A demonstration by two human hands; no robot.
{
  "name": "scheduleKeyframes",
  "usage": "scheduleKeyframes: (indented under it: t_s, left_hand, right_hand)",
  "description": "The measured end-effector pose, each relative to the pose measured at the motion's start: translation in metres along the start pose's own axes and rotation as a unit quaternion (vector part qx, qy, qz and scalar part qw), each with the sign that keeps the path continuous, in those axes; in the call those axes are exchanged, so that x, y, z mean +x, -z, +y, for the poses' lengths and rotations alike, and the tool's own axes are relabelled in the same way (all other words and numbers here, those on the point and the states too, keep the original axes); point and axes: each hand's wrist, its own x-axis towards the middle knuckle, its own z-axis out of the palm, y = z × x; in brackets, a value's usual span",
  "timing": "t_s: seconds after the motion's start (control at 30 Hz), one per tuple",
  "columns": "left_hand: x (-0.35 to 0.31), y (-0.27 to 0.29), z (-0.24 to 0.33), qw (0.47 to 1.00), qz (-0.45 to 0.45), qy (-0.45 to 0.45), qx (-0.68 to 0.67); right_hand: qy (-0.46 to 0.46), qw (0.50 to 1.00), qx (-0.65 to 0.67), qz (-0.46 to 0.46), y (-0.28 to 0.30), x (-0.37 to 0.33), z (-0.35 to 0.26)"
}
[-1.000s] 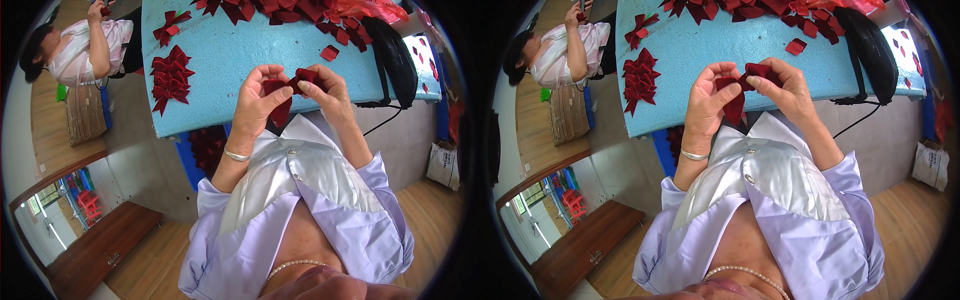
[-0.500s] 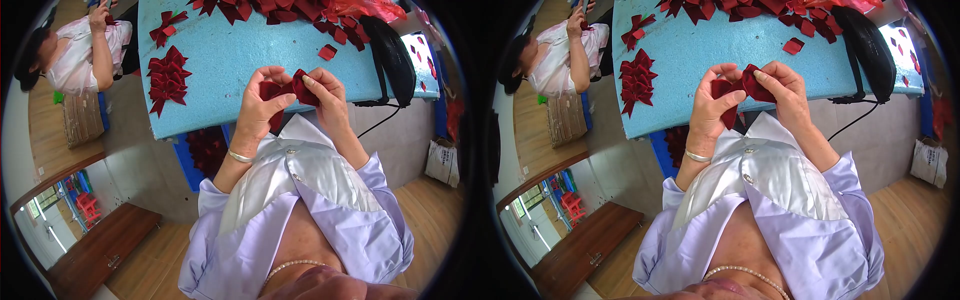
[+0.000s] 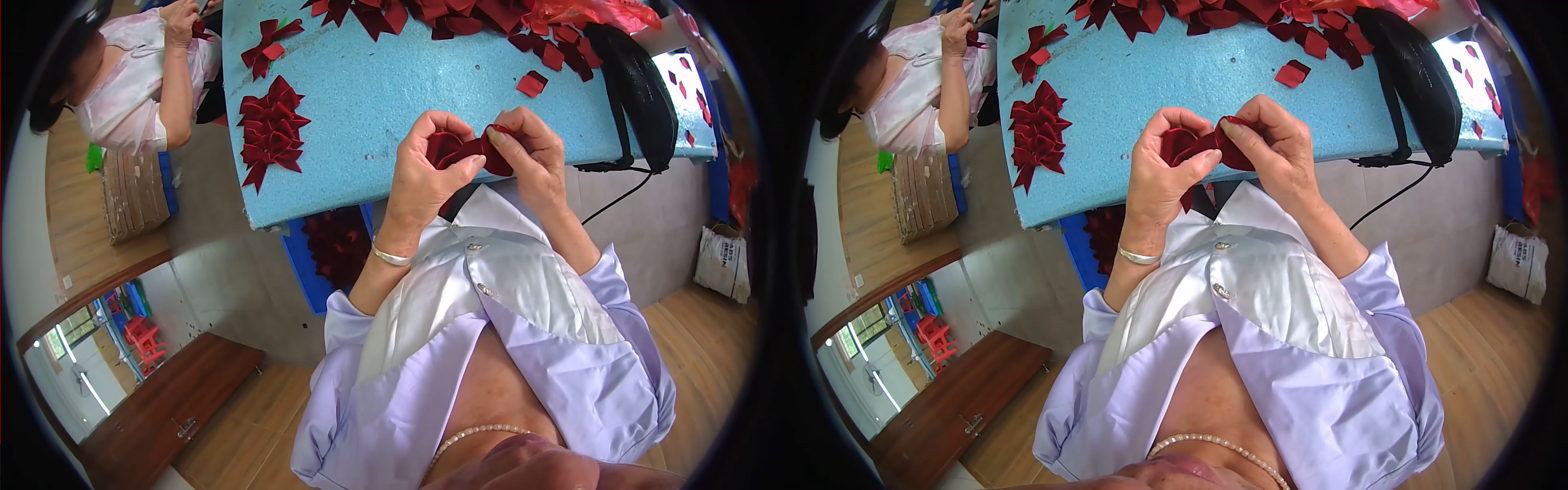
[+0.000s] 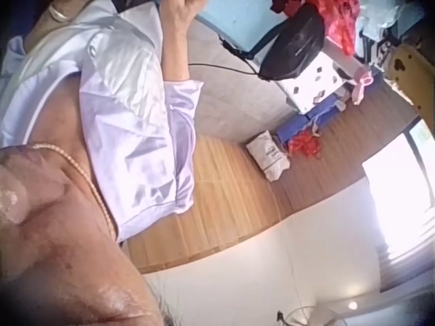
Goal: Folding and tying strips of red fabric to create decorative bows.
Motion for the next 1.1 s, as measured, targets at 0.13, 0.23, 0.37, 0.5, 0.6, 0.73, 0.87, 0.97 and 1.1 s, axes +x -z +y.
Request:
scheduleKeyframes:
  t_s: [0.13, 0.23, 0.37, 0.5, 0.6, 0.73, 0.87, 0.97, 1.1]
  left_hand:
    - [-0.001, -0.001, 0.001, 0.999, -0.001, -0.03, 0.031]
    - [-0.001, 0.0, 0.0, 0.998, -0.003, -0.056, 0.021]
    - [-0.001, 0.0, 0.002, 0.999, 0.001, -0.046, -0.008]
    - [0.0, 0.0, -0.002, 0.999, -0.004, -0.047, -0.026]
    - [-0.001, 0.002, -0.003, 0.998, -0.002, -0.059, -0.016]
    - [0.0, 0.001, -0.001, 0.997, -0.007, -0.079, -0.009]
    - [0.0, 0.0, 0.002, 0.991, 0.023, -0.041, -0.122]
    - [0.001, 0.007, -0.006, 0.979, 0.019, 0.014, -0.204]
    - [-0.001, 0.003, -0.006, 0.974, 0.039, 0.019, -0.221]
  right_hand:
    - [-0.065, 0.982, 0.171, 0.052, -0.007, -0.002, 0.005]
    - [-0.115, 0.951, 0.282, 0.047, -0.01, -0.003, 0.004]
    - [-0.117, 0.965, 0.228, 0.063, -0.015, -0.001, -0.002]
    - [0.045, 0.997, -0.066, 0.014, -0.006, 0.0, 0.009]
    - [-0.122, 0.986, 0.113, 0.014, -0.009, -0.001, 0.0]
    - [-0.129, 0.947, 0.293, 0.029, -0.016, 0.003, 0.008]
    - [-0.062, 0.965, 0.252, 0.047, -0.017, 0.004, 0.012]
    - [-0.028, 0.983, 0.168, 0.065, -0.014, 0.004, 0.014]
    - [0.005, 0.991, 0.101, 0.089, -0.014, 0.003, 0.012]
